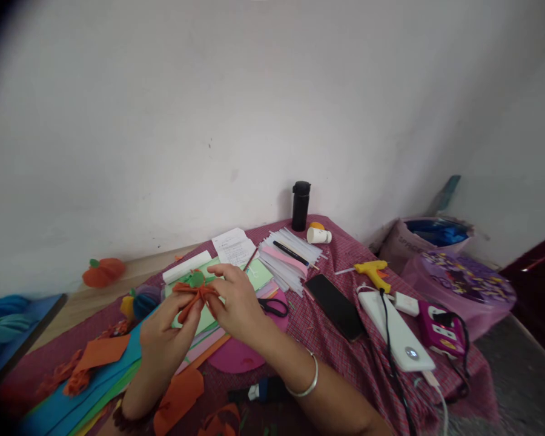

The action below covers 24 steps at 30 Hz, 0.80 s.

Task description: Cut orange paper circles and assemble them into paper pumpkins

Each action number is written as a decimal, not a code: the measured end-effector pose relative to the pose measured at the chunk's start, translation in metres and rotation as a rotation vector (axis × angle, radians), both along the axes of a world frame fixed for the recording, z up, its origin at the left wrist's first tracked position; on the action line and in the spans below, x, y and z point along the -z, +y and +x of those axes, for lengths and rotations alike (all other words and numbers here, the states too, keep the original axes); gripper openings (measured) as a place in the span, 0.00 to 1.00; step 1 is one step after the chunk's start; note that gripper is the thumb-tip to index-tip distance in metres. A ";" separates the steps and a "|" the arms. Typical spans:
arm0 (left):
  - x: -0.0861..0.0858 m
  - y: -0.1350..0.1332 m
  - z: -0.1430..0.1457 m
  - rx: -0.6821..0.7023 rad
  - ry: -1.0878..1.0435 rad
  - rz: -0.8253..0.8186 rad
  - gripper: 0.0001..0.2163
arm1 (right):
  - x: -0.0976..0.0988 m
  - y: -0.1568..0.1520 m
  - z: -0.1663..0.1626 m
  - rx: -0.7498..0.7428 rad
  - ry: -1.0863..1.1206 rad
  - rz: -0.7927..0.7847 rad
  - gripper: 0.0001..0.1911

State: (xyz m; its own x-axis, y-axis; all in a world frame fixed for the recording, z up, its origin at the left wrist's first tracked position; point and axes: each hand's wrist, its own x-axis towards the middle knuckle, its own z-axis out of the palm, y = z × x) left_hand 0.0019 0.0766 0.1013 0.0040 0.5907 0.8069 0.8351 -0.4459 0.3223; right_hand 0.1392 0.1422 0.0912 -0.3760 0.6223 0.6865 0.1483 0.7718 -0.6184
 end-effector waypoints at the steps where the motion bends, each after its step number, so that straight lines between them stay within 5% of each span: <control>1: 0.000 0.000 -0.001 -0.001 -0.009 -0.017 0.04 | 0.000 0.000 0.000 -0.013 0.008 -0.009 0.06; 15: 0.009 0.009 -0.008 -0.026 -0.203 -0.366 0.03 | 0.000 0.002 -0.003 -0.029 0.042 -0.075 0.06; 24: 0.016 0.019 -0.008 0.398 -1.012 -0.439 0.20 | -0.005 0.003 -0.002 -0.064 0.052 -0.099 0.06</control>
State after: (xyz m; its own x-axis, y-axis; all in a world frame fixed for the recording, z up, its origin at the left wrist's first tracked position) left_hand -0.0062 0.0952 0.0855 -0.2756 0.9211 0.2750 -0.0638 -0.3029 0.9509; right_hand 0.1374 0.1455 0.0964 -0.3821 0.6641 0.6427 0.0665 0.7134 -0.6976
